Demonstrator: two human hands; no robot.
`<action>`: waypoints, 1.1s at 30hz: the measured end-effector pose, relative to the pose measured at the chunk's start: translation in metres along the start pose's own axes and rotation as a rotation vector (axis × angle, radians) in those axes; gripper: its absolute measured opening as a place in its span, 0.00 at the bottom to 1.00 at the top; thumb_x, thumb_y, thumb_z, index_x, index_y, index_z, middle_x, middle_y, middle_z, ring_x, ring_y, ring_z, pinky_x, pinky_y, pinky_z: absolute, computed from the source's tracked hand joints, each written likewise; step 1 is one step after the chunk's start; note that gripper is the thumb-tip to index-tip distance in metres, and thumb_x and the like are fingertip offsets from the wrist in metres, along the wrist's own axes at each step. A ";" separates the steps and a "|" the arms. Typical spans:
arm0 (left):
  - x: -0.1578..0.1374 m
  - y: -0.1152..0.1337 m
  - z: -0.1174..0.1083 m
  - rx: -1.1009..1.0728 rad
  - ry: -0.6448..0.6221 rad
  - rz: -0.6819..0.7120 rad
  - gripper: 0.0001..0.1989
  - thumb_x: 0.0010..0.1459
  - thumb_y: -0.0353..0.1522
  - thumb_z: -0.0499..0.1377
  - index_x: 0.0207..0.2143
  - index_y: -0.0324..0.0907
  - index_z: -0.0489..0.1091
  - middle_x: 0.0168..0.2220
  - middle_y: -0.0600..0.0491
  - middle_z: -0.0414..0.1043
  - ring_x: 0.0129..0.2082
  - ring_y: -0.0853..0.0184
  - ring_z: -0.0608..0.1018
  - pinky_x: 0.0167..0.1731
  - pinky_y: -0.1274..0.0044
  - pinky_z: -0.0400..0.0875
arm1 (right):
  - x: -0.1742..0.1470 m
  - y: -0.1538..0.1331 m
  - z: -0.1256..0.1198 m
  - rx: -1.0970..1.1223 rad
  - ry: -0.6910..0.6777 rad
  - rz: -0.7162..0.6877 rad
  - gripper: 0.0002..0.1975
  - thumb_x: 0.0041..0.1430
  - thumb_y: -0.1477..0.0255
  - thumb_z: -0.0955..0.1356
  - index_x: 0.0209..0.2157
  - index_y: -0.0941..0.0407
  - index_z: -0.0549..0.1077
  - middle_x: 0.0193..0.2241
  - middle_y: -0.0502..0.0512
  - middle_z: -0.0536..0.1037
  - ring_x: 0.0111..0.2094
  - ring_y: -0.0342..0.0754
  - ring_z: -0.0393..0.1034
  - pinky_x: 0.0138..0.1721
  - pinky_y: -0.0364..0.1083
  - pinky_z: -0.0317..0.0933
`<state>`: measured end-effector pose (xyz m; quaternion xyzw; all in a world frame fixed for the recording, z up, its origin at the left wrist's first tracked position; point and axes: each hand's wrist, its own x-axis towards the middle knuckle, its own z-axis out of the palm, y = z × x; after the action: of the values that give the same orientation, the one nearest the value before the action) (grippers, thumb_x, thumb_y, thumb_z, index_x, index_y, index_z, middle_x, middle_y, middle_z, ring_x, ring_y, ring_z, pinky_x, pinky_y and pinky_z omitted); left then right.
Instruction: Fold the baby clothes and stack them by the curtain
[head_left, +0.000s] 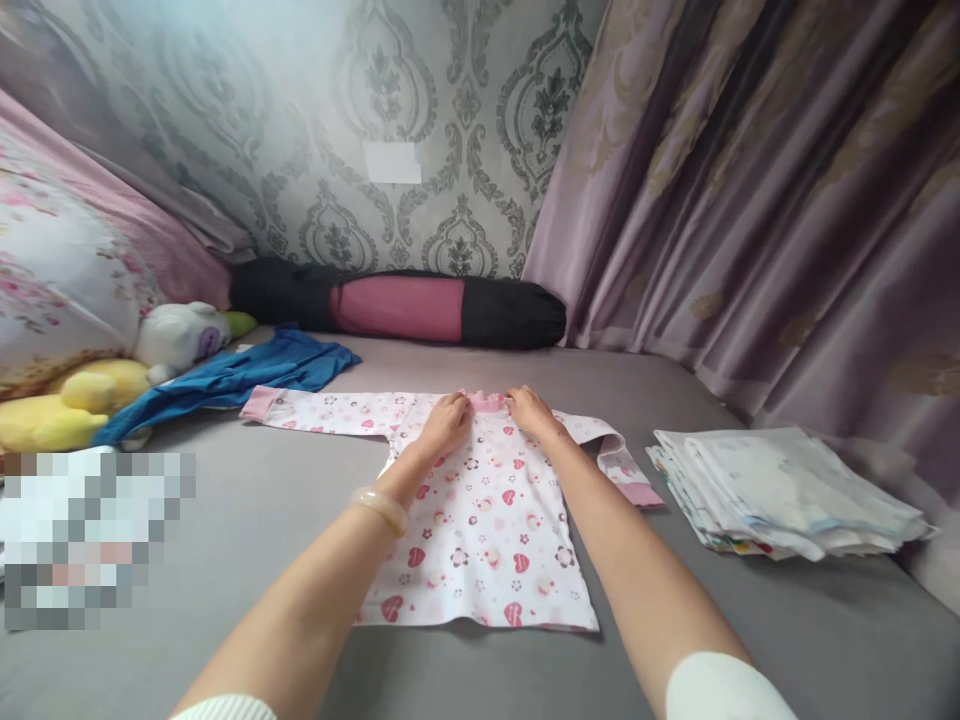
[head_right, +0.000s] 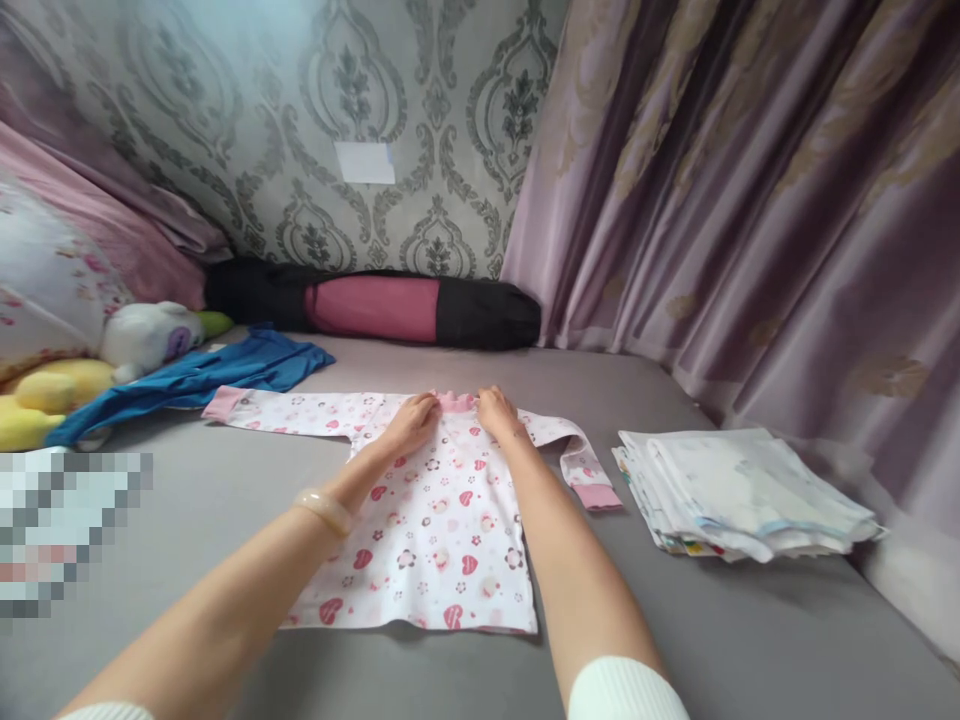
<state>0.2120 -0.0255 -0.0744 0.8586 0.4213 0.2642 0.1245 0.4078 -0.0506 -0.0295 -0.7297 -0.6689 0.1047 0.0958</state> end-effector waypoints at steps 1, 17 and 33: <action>-0.003 0.002 0.003 0.049 0.011 -0.022 0.17 0.64 0.31 0.47 0.50 0.39 0.70 0.54 0.41 0.70 0.57 0.57 0.69 0.58 0.64 0.61 | 0.000 0.001 0.000 0.007 -0.004 0.003 0.16 0.68 0.69 0.61 0.53 0.56 0.71 0.52 0.62 0.71 0.53 0.51 0.68 0.50 0.43 0.58; -0.011 0.021 0.001 0.369 -0.179 -0.222 0.36 0.64 0.50 0.37 0.67 0.38 0.51 0.68 0.43 0.49 0.67 0.51 0.52 0.63 0.56 0.47 | -0.028 -0.005 0.014 0.095 0.208 0.101 0.19 0.61 0.79 0.65 0.54 0.58 0.66 0.53 0.63 0.70 0.53 0.51 0.68 0.52 0.45 0.60; -0.010 0.025 -0.002 0.391 -0.244 -0.232 0.38 0.64 0.50 0.35 0.68 0.37 0.48 0.69 0.44 0.46 0.68 0.51 0.50 0.63 0.56 0.45 | -0.094 0.092 -0.074 0.424 0.332 0.503 0.14 0.64 0.74 0.59 0.42 0.59 0.75 0.33 0.56 0.81 0.26 0.39 0.74 0.26 0.37 0.63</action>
<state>0.2226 -0.0488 -0.0654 0.8378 0.5419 0.0563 0.0357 0.5089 -0.1526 0.0178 -0.8422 -0.4074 0.1416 0.3236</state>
